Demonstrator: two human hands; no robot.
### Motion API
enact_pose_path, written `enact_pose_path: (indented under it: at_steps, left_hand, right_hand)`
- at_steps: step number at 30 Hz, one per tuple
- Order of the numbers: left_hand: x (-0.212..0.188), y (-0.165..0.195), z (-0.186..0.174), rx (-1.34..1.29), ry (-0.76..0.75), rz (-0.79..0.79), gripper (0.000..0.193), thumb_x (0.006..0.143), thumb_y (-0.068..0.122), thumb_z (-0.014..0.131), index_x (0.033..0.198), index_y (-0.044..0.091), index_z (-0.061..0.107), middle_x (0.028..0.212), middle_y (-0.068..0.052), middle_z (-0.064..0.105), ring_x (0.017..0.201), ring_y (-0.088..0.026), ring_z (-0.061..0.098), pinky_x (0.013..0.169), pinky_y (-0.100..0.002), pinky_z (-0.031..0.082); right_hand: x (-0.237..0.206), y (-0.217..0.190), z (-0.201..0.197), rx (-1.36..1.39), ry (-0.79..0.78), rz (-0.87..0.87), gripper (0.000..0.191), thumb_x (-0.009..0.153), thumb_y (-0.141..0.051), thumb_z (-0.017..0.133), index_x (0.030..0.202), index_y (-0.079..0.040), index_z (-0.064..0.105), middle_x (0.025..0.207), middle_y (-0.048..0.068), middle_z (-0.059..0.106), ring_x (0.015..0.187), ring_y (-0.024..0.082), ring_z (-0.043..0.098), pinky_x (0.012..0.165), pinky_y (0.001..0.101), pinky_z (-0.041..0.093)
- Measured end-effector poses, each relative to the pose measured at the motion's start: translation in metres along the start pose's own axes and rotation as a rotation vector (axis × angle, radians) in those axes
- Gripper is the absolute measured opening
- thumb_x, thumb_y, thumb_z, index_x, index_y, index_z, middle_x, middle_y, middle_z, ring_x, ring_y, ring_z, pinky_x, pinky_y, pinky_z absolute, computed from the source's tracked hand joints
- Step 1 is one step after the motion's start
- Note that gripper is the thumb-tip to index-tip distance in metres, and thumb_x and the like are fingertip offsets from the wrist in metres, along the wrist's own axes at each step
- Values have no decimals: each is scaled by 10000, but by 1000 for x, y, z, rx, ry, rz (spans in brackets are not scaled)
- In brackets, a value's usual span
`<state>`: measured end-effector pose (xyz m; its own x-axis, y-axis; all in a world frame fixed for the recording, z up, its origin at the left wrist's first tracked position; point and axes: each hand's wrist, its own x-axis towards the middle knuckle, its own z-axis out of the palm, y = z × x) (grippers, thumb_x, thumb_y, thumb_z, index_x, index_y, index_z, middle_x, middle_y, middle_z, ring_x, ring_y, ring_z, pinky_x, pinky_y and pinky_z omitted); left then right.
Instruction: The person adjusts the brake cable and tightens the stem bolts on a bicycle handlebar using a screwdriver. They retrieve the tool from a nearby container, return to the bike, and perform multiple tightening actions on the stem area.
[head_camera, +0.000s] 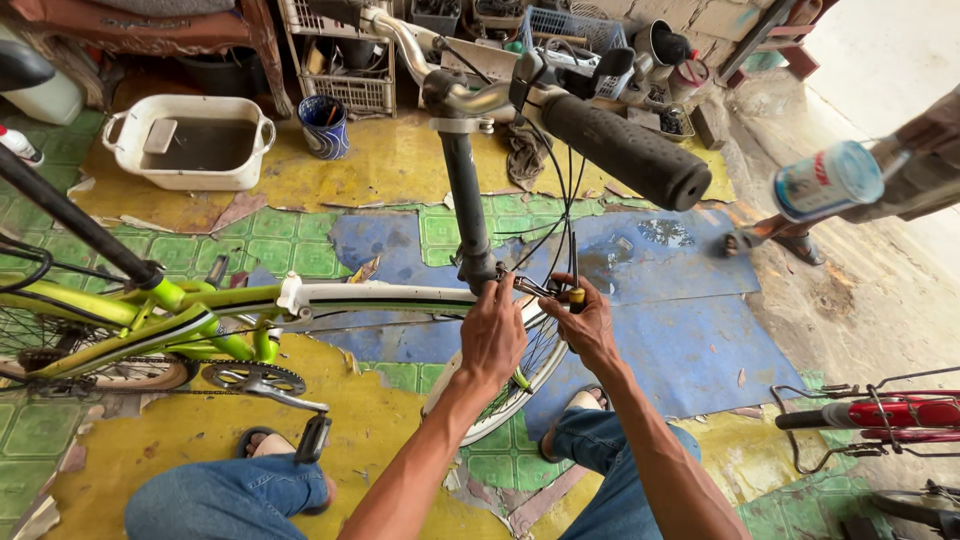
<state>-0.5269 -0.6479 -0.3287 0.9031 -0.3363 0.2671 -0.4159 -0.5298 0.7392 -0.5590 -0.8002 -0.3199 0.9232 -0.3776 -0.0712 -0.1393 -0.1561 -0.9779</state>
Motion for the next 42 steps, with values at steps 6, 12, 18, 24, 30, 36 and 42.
enact_pose_path:
  at_steps: [6, 12, 18, 24, 30, 36, 42]
  left_hand:
    - [14, 4, 9, -43, -55, -106, 329, 978, 100, 603, 1294, 10, 606, 1104, -163, 671, 846, -306, 721, 727, -381, 612]
    - [19, 8, 9, -43, 53, -62, 325, 888, 64, 638, 1203, -14, 644, 1051, -190, 688, 851, -309, 721, 738, -401, 595]
    - [11, 8, -4, 364, -97, 267, 418, 934, 8, 600, 1347, -52, 566, 1034, -153, 663, 749, -242, 699, 634, -349, 598]
    - [10, -4, -22, 449, -64, 384, 534, 844, 9, 603, 1378, 24, 582, 1016, -178, 652, 708, -295, 704, 536, -389, 582]
    - [-52, -15, -38, 55, 33, 128, 414, 947, 146, 629, 1345, 38, 582, 1121, -197, 669, 893, -390, 699, 732, -484, 580]
    - [-164, -39, -110, -263, 93, -200, 773, 932, 408, 696, 1520, 17, 381, 1187, -177, 676, 955, -356, 684, 878, -451, 545]
    - [-269, -59, -216, -105, 495, -214, 742, 992, 390, 677, 1570, 30, 383, 1220, -190, 672, 1065, -348, 666, 954, -451, 519]
  right_hand:
    - [-3, -10, 0, -36, 27, -14, 500, 806, -224, 852, 1242, -54, 674, 781, -32, 624, 560, 58, 489, 448, 243, 393]
    - [-9, -24, 2, -100, 35, -24, 472, 828, -239, 841, 1230, -55, 674, 753, -21, 625, 582, 70, 508, 483, 255, 427]
    - [-15, -37, 4, -150, 27, -56, 475, 822, -253, 836, 1226, -61, 674, 761, -31, 636, 602, 68, 531, 496, 254, 442]
    - [-16, -32, 7, -104, 26, -39, 445, 860, -231, 827, 1245, -68, 675, 760, -15, 613, 596, 85, 492, 493, 269, 408]
    - [-31, -7, 14, -419, 258, -131, 544, 851, -185, 789, 1342, -70, 585, 777, 87, 685, 549, 183, 562, 489, 333, 455]
    - [-107, 4, 77, -530, 67, -294, 423, 934, -322, 766, 1254, -71, 650, 729, 104, 684, 643, 172, 624, 622, 342, 481]
    - [-180, -21, 205, -138, -485, -268, 372, 902, -203, 717, 1193, -17, 579, 744, 69, 625, 591, 125, 548, 510, 293, 435]
